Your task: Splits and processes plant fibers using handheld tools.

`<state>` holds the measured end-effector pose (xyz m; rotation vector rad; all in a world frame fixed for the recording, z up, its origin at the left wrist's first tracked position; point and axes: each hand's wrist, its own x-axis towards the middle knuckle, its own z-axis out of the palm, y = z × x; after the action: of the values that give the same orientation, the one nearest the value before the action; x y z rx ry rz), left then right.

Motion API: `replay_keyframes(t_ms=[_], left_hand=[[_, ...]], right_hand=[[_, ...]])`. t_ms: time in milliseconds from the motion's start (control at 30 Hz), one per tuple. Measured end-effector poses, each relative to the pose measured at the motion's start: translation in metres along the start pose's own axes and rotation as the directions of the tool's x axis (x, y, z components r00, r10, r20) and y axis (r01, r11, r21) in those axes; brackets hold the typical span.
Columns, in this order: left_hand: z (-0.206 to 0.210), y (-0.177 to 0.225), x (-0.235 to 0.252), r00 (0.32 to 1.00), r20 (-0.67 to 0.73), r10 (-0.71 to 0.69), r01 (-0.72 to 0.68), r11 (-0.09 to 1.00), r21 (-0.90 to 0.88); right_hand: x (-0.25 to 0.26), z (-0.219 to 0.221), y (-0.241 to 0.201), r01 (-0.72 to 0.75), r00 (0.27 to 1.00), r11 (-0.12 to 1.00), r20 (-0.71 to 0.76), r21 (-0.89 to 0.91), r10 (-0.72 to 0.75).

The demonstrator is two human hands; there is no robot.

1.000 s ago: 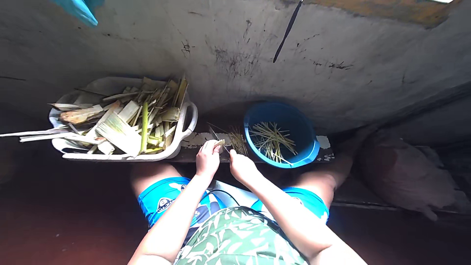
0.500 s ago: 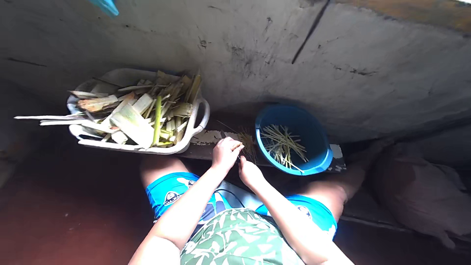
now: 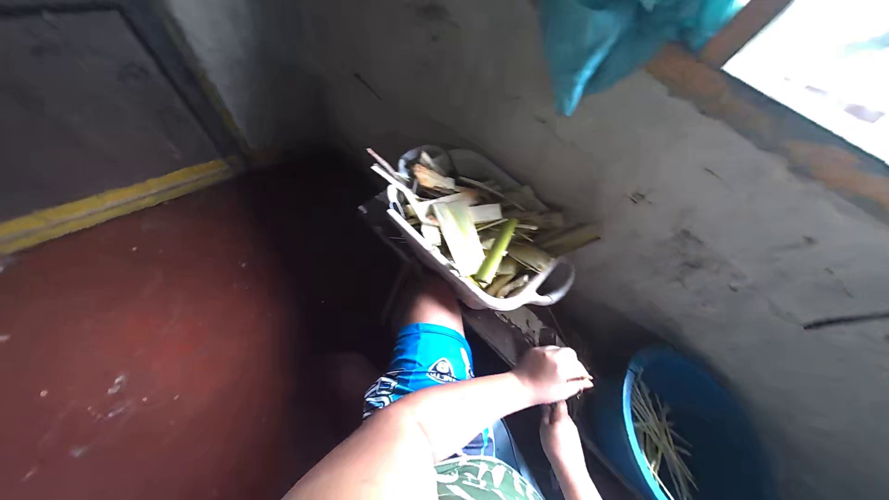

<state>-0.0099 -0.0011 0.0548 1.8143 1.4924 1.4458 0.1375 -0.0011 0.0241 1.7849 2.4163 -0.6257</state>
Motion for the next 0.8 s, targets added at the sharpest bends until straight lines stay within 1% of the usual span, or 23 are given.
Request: replay_keyframes(t_ms=[67, 133, 233, 333, 433, 533, 667, 733, 800], left_hand=[[0.003, -0.009, -0.001, 0.998, 0.041, 0.055, -0.053, 0.998, -0.031], [0.001, -0.015, 0.0, 0.994, 0.088, 0.071, -0.067, 0.997, -0.049], [-0.003, -0.021, 0.002, 0.992, 0.113, 0.053, -0.043, 0.995, -0.093], [-0.01, -0.022, 0.003, 0.994, 0.105, 0.013, 0.002, 0.99, -0.14], [-0.016, -0.024, 0.005, 0.994, 0.1, -0.035, 0.05, 0.986, -0.16], [-0.019, -0.024, 0.006, 0.99, 0.127, -0.069, 0.091, 0.981, -0.173], [-0.017, -0.023, 0.008, 0.988, 0.142, -0.063, 0.087, 0.981, -0.171], [-0.015, -0.024, 0.007, 0.989, 0.131, -0.071, 0.095, 0.979, -0.181], [-0.016, -0.022, 0.006, 0.989, 0.096, -0.113, 0.133, 0.964, -0.231]], right_hand=[[-0.002, -0.001, -0.003, 0.007, 1.0, 0.999, -0.013, -0.05, -0.007], [-0.003, -0.001, -0.008, 0.006, 1.0, 0.997, -0.027, -0.079, -0.009], [-0.004, 0.003, -0.011, 0.017, 0.998, 0.994, -0.056, -0.105, -0.023], [-0.004, 0.005, -0.01, -0.015, 0.999, 0.992, -0.044, -0.124, 0.01], [-0.003, 0.011, -0.001, -0.013, 0.998, 0.998, -0.063, -0.063, 0.009], [0.001, 0.014, 0.01, -0.008, 0.998, 1.0, -0.066, -0.018, 0.006], [0.005, 0.017, 0.019, -0.01, 0.997, 1.0, -0.073, 0.026, 0.012], [0.005, 0.022, 0.028, -0.017, 0.996, 0.993, -0.082, 0.117, 0.027], [0.002, 0.029, 0.039, -0.056, 0.993, 0.949, -0.08, 0.31, 0.085]])
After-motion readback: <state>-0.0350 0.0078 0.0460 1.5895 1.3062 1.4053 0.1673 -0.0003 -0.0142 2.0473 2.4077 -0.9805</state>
